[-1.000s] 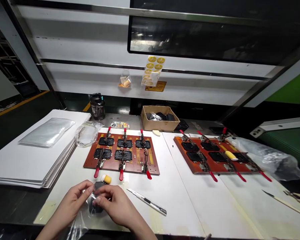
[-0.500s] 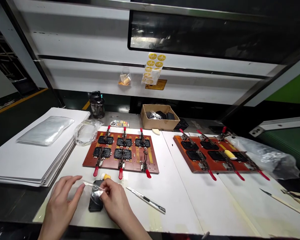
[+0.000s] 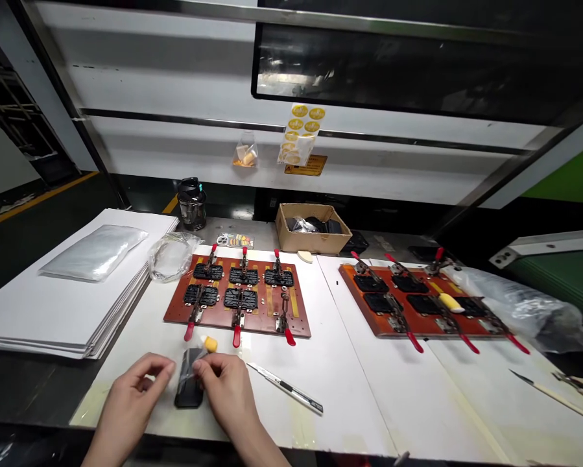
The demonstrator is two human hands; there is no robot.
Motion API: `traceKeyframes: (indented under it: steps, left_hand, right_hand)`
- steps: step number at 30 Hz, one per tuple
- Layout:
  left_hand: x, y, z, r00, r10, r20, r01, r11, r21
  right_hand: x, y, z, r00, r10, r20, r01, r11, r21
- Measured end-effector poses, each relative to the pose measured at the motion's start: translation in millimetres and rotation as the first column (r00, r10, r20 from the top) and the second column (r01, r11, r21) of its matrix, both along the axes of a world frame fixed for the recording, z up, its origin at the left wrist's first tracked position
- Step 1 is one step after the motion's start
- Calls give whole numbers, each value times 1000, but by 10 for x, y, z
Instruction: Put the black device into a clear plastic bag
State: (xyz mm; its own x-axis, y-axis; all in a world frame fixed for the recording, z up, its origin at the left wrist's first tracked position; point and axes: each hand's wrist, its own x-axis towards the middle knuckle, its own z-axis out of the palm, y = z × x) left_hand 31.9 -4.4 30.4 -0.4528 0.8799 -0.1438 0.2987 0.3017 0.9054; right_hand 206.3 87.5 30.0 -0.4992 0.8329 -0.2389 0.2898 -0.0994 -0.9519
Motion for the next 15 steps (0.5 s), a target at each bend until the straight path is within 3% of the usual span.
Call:
traceKeyframes:
  steps: [2,3,7,9,11,15]
  left_hand:
    - [-15,-32,-11,996,93,2,-93,996,-9]
    - [-7,-34,-6,997,78,12,-78,997,-16]
    - [49,36,79,965,-214,151,222,974,-37]
    - [41,70,124,947,-273,169,280,960,-16]
    - [10,66,143,962,-234,137,238,971,-9]
    - [17,-27,139,1000,29,0,-29,999,-35]
  right_hand:
    - [16,-3,62,986,-82,142,60,987,151]
    - [14,-5,91,983,-86,164,54,981,189]
    - [-39,-16,167,995,94,29,-97,989,112]
    - [-59,-28,174,990,138,-22,-137,989,52]
    - [-60,-56,170,992,118,48,-121,991,63]
    - [-39,-154,190,923,16,386,-126,957,262]
